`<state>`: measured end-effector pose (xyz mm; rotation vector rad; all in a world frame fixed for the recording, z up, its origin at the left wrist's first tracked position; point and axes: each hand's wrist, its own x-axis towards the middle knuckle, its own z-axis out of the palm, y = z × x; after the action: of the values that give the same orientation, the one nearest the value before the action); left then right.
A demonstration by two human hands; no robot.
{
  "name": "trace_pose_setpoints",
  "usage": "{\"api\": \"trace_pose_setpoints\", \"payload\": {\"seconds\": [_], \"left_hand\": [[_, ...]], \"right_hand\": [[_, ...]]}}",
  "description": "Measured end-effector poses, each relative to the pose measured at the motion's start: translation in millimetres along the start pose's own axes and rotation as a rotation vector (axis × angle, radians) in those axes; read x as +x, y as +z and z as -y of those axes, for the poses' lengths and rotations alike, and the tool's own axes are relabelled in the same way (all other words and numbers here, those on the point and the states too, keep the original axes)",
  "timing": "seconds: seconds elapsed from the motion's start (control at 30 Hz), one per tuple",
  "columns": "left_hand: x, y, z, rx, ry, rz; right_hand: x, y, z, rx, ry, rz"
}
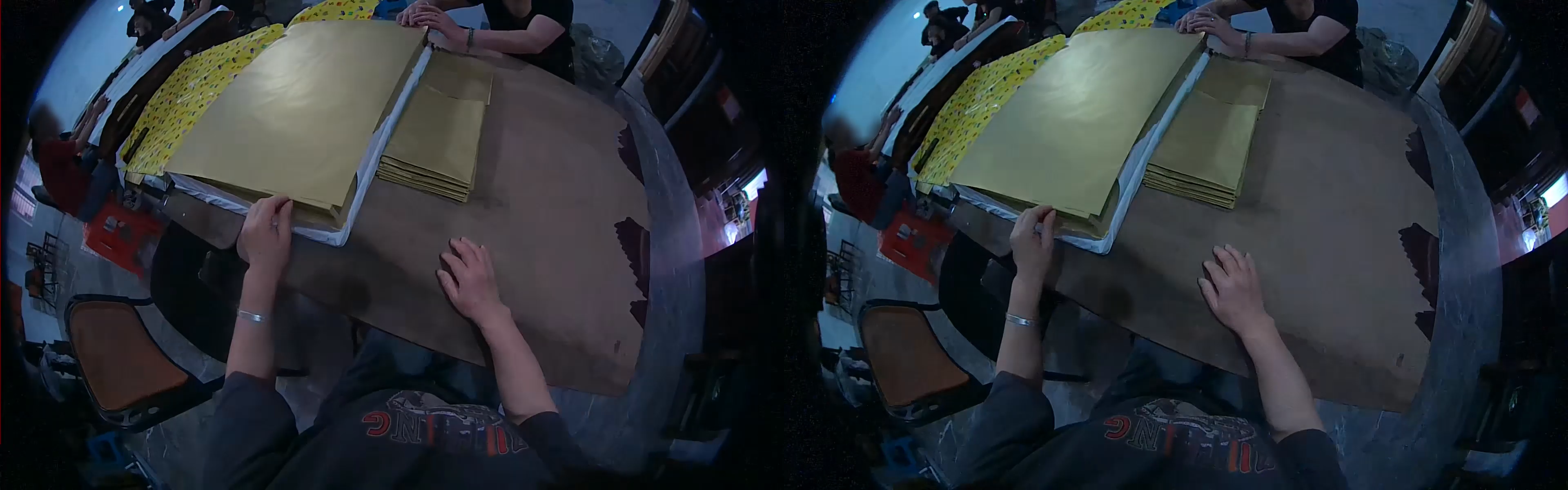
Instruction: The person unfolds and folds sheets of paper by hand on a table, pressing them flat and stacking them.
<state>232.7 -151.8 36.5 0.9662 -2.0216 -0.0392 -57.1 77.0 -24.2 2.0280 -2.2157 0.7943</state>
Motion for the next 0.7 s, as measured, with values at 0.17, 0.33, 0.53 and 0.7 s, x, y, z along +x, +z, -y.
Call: {"api": "trace_pose_setpoints", "payload": {"seconds": [0.17, 0.33, 0.53, 0.7], "left_hand": [[-1.9, 1.4, -3.6, 0.005, 0.039, 0.011], [-19.2, 12.0, -1.8, -0.047, -0.032, -0.007], [-48.1, 23.3, 2.5, -0.008, -0.068, -0.021], [-68.9, 40.1, -4.2, 0.022, -0.093, -0.071]], "right_hand": [[-0.8, 1.3, -1.2, 0.016, 0.004, -0.002], [0.3, 0.8, -0.2, 0.037, 0.024, 0.02], [0.7, -1.2, 0.5, 0.066, 0.035, 0.037], [2.4, -3.8, 5.8, 0.037, 0.047, 0.069]]}}
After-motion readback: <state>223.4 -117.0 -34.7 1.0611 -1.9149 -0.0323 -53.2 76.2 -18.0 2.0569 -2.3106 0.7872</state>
